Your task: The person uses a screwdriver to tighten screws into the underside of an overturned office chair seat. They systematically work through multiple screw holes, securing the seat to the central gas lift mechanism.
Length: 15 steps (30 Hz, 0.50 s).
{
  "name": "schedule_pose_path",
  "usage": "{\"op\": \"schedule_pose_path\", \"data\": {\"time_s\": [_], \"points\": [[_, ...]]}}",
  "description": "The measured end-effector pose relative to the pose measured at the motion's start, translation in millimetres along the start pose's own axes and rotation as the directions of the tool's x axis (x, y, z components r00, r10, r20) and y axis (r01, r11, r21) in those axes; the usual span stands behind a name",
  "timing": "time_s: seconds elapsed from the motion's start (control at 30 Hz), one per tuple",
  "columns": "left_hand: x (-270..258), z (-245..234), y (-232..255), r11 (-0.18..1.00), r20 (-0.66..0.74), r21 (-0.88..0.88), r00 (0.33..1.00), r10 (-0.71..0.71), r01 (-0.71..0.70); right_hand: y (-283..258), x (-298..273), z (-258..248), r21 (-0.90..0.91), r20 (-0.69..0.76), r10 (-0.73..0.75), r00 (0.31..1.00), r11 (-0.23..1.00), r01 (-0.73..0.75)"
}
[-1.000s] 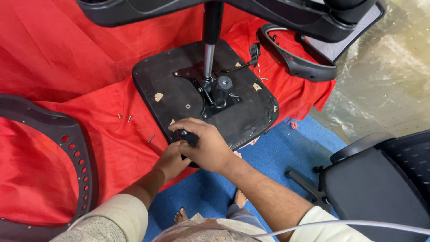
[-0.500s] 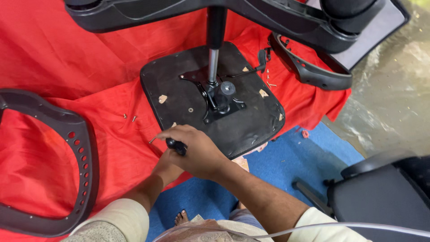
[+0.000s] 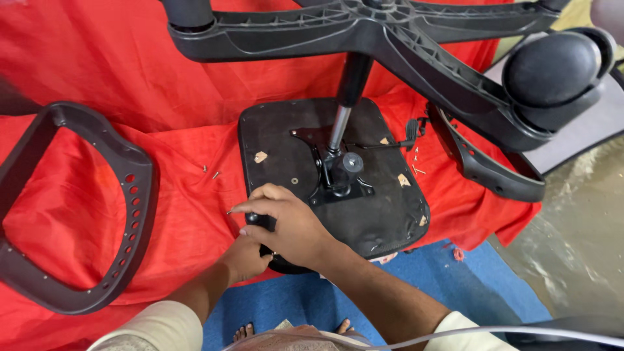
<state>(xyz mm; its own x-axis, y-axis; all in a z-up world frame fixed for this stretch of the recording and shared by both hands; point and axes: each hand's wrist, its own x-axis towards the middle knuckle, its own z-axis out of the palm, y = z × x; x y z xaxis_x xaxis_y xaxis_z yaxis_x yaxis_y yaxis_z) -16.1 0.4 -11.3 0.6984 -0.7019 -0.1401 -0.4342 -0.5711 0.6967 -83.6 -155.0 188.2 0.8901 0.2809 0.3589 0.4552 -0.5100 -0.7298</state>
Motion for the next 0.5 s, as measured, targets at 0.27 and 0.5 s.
{"op": "schedule_pose_path", "data": {"time_s": [0.27, 0.5], "points": [[-0.1, -7.1, 0.1, 0.977, -0.119, -0.188, 0.989, 0.083, -0.104, 7.4, 3.4, 0.4, 0.057, 0.037, -0.058, 0.998, 0.997, 0.056], [-0.6, -11.3, 7.9, 0.978, 0.045, -0.199, 0.997, -0.055, 0.063, 10.8, 3.0, 4.6, 0.105, -0.019, 0.081, 0.997, 0.991, -0.079]]}}
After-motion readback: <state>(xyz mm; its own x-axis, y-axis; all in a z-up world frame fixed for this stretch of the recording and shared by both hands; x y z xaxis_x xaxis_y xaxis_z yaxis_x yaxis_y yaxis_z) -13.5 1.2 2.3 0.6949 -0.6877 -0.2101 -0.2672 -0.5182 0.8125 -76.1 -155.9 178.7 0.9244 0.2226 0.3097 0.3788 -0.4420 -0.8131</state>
